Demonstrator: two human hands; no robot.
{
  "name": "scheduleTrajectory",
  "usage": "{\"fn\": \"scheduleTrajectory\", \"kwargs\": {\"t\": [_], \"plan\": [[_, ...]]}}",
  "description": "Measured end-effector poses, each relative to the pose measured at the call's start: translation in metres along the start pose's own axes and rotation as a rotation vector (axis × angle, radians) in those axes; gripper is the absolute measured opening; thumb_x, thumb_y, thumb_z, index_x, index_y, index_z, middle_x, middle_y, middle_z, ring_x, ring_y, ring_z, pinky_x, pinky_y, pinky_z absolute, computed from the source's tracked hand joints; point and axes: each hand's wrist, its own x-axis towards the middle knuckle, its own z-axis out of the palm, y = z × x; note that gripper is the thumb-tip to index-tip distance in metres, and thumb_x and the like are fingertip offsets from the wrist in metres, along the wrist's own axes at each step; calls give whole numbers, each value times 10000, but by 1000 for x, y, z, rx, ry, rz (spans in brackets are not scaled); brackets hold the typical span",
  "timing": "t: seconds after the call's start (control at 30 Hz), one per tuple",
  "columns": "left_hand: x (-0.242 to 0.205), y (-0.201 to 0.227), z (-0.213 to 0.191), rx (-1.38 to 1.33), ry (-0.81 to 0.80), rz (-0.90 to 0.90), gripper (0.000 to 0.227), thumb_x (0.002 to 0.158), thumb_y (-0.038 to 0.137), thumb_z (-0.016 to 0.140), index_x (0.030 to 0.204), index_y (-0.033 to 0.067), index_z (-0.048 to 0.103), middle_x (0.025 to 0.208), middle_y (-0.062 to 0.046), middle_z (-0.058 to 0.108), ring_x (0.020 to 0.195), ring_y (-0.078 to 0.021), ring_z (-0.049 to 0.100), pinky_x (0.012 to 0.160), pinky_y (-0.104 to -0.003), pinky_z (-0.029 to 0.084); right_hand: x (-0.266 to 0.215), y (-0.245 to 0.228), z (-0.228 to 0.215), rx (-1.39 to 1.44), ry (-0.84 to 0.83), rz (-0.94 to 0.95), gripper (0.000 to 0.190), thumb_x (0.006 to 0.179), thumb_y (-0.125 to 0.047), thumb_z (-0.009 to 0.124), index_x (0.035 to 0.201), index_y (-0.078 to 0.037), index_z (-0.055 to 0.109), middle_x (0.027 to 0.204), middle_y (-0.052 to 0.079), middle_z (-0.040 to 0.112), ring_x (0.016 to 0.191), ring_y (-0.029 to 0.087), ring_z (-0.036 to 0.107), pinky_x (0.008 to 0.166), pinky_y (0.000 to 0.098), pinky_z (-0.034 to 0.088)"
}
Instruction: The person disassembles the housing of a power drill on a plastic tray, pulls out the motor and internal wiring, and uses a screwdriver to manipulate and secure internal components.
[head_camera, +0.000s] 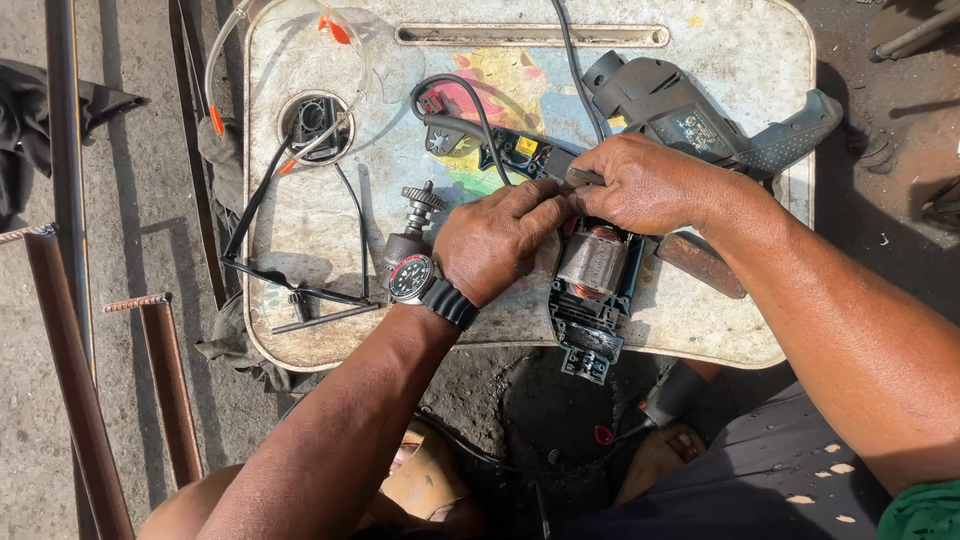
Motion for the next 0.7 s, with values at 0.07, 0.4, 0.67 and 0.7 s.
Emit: {"fn": "scheduleTrajectory", "kwargs": {"t": [0.07, 0.4, 0.67, 0.7], "plan": [[2, -7, -4, -12, -29, 92, 171, 1016, 203, 685, 1186, 206, 671, 1167, -38, 700, 965, -294, 757, 716, -428, 647, 1, 2, 2, 6, 21, 2, 278, 954, -170, 648, 1115, 0, 799, 925, 287, 767, 1001, 511, 711, 966, 689, 509], [12, -15, -14, -174, -110, 91, 116, 1022, 192, 687, 1136, 173, 674, 1107, -71, 669, 858, -354, 746, 659, -464, 625, 0, 9, 10, 42, 57, 30, 343, 990, -184, 614, 1255, -13, 749, 998, 285, 772, 1051, 531, 693, 931, 676, 557], [8, -13, -1, -404, -94, -111, 65, 1012, 209, 700, 1075, 198, 686, 1036, -29, 683, 822, -343, 764, 621, -430, 633, -21, -20, 10, -77, 112, 26, 349, 946, -113, 588, 1251, -40, 739, 1010, 265, 779, 1048, 475, 726, 852, 628, 597], [8, -12, 0, -407, -95, -121, 65, 1012, 209, 700, 1075, 198, 686, 1036, -29, 683, 822, -343, 764, 621, -430, 633, -20, -16, 12, -76, 101, 28, 349, 946, -113, 588, 1251, -40, 739, 1010, 265, 779, 1048, 475, 726, 852, 628, 597]]}}
